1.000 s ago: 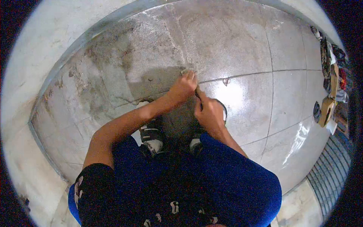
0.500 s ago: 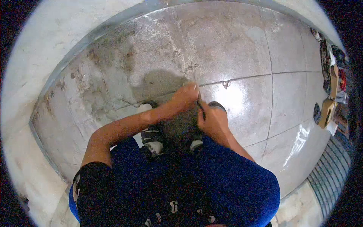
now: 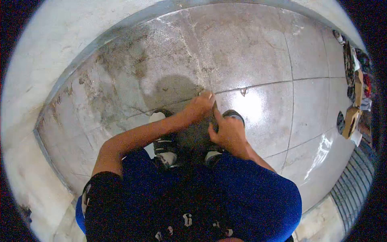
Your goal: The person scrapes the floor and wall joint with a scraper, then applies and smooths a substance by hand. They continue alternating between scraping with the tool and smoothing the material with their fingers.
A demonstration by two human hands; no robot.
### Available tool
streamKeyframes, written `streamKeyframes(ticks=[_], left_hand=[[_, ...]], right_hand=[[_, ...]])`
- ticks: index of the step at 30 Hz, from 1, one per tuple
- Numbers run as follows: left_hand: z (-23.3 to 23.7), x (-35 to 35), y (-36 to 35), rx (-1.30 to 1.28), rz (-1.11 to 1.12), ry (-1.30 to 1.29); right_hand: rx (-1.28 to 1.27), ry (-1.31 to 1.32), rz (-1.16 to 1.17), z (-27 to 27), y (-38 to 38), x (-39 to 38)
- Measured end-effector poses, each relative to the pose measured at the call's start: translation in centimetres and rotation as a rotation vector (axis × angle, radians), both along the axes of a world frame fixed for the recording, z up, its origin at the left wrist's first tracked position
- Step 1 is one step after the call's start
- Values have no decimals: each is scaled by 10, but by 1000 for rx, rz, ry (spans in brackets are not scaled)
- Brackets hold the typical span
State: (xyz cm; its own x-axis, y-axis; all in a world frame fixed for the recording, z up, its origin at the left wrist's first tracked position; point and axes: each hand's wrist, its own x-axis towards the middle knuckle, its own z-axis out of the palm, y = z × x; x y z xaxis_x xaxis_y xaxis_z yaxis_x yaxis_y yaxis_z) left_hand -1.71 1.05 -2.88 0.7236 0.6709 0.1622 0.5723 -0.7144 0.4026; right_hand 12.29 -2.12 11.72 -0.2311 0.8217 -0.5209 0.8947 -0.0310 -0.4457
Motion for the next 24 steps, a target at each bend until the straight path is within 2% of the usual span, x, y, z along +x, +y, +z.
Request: streamKeyframes(ticks=[4, 5, 7, 9, 10, 13, 16, 19, 22, 24], left_hand=[[4, 5, 44, -114, 152, 90], [5, 1, 39, -202, 135, 118], [22, -5, 33, -361, 95, 175], [7, -9, 10, -159, 29, 81], [5, -10, 6, -61, -8, 35], [-3, 0, 33, -161, 36, 140], [-6, 0, 59, -59, 182, 32], [-5, -11, 37, 10, 28, 90], [1, -12, 17, -29, 8, 4], [-6, -8, 39, 10, 19, 66]], right_hand=[[95, -11, 6, -19, 31, -9], [143, 0, 18, -20, 33, -11], [65, 26, 42, -10, 21, -10], [50, 36, 53, 0, 4, -10], [-33, -3, 90, 1, 6, -9], [21, -17, 70, -9, 24, -11], [170, -25, 75, -26, 45, -17], [56, -82, 116, -14, 27, -20], [81, -24, 86, -9, 8, -17], [65, -21, 58, -10, 27, -15]])
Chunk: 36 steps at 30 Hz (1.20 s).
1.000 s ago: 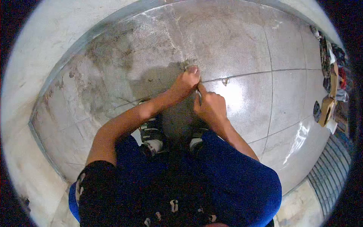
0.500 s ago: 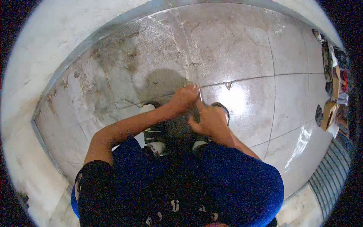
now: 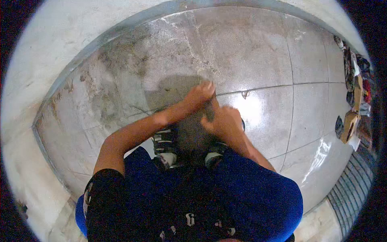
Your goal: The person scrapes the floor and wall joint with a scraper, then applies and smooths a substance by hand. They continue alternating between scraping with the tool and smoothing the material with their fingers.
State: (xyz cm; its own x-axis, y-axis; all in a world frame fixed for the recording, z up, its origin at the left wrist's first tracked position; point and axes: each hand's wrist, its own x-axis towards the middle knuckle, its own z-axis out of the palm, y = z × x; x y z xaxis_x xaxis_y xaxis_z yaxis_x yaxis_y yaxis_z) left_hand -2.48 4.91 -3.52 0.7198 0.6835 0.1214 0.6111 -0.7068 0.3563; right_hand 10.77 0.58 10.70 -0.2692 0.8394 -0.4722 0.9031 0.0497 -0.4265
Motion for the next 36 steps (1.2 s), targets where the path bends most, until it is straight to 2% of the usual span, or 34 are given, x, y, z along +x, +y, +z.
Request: streamKeyframes(ticks=[1, 2, 3, 5, 7, 11, 13, 16, 19, 22, 23, 24, 27, 29, 31, 32, 35, 36], left_hand=[[-6, 2, 13, 17, 6, 30], [-21, 1, 22, 90, 23, -70], [-26, -1, 34, 172, 46, -172], [-30, -3, 29, 61, 74, -106], [33, -1, 14, -315, 90, 223], [-1, -10, 9, -3, 50, -100], [-12, -17, 33, 122, 54, -230], [-7, -22, 47, -105, 161, -422], [16, -8, 22, -182, 70, 28], [-8, -7, 18, 155, 32, 206], [-13, -6, 21, 238, 30, 281], [-29, -9, 33, 135, 77, 40], [6, -10, 65, -246, 161, -299], [-12, -8, 53, -452, 323, -284], [-13, -12, 26, 9, 152, 8], [-13, -13, 27, 107, 62, 71], [-39, -15, 47, 171, 133, 9], [-40, -15, 57, -115, 221, -273]], right_hand=[[-10, 1, -13, -2, 13, 1], [130, 24, 3, -17, 23, 2], [130, 7, 17, -17, 27, 2], [129, -16, 32, -14, 31, -5], [55, -42, 52, -6, 10, -6], [26, -49, 18, -6, 11, -10], [131, -26, 13, -20, 42, -10], [133, -20, 25, -22, 50, -13], [14, -27, 34, -6, 26, -14], [-32, -96, 11, -9, 11, -19], [21, -81, -11, -13, 18, -18], [73, -67, -30, -21, 31, -17], [196, -1, -21, -25, 55, -9], [184, 12, -35, -21, 53, -12], [61, -39, -43, -12, 33, -21], [-1, -65, -52, -12, 28, -24], [108, -42, -56, -30, 45, -26], [123, -39, -36, -31, 58, -25]])
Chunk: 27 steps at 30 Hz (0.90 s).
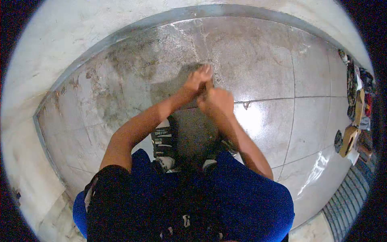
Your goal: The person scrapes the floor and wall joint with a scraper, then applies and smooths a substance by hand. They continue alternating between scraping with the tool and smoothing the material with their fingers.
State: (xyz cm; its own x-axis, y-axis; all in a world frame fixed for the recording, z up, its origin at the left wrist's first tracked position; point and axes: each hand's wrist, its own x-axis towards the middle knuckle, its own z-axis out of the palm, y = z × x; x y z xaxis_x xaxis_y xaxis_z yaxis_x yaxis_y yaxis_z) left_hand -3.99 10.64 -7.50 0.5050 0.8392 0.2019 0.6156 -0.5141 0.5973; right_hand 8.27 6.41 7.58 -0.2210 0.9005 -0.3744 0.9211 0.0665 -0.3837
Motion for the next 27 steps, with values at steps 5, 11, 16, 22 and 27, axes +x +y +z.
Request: streamKeyframes(ticks=[5, 11, 16, 22, 27], left_hand=[[3, 15, 13, -373, 5, 275], [-21, -15, 14, -33, -68, -338], [8, -3, 10, -72, 30, -65], [11, 0, 19, -340, 79, -417], [19, -8, 3, 32, 111, -252]], right_hand=[[-14, 14, 0, 19, 21, 1], [7, 60, -51, 7, 19, -1], [-40, 34, -12, 34, 35, 4], [5, 15, -64, 14, 33, -1], [23, 27, -14, 19, 35, 0]])
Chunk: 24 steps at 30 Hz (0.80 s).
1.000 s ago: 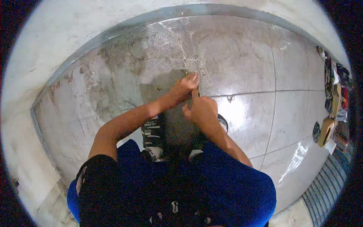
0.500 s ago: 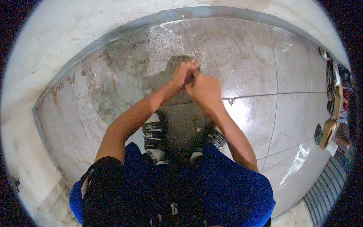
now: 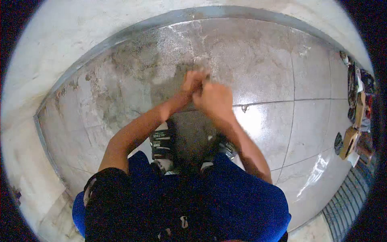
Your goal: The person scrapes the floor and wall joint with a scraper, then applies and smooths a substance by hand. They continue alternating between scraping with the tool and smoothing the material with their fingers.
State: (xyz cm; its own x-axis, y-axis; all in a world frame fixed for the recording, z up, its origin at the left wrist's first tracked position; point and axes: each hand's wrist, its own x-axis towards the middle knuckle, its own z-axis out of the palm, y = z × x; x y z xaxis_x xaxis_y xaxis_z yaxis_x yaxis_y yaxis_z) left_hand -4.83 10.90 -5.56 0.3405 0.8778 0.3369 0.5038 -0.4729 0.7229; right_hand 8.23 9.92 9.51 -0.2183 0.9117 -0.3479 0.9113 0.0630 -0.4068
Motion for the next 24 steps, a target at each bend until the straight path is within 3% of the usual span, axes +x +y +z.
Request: streamKeyframes(ticks=[3, 6, 9, 11, 13, 15, 18, 21, 24], left_hand=[[26, 5, -8, -144, -108, 286], [-1, -5, 29, -102, -99, 311], [10, -2, 51, 63, -76, 174], [-20, -1, 24, -132, -35, 297], [-11, -1, 9, -211, -57, 364], [5, -1, 5, -180, -165, 370], [-18, 0, 50, -82, -105, -117], [15, 4, 58, 227, 42, 135], [52, 24, 50, -277, -264, 357]], right_hand=[[-69, -6, -18, -5, -33, -5], [-55, 41, -19, -15, -1, -3], [94, 62, 15, -10, 25, -3], [6, 44, -36, -4, 6, -7], [-53, 17, -67, -2, -13, -10], [-92, -27, -98, -4, -25, -12], [56, -17, -100, -22, 7, -10], [167, 28, -91, -15, 29, 2], [248, 134, -182, 13, 2, 28]])
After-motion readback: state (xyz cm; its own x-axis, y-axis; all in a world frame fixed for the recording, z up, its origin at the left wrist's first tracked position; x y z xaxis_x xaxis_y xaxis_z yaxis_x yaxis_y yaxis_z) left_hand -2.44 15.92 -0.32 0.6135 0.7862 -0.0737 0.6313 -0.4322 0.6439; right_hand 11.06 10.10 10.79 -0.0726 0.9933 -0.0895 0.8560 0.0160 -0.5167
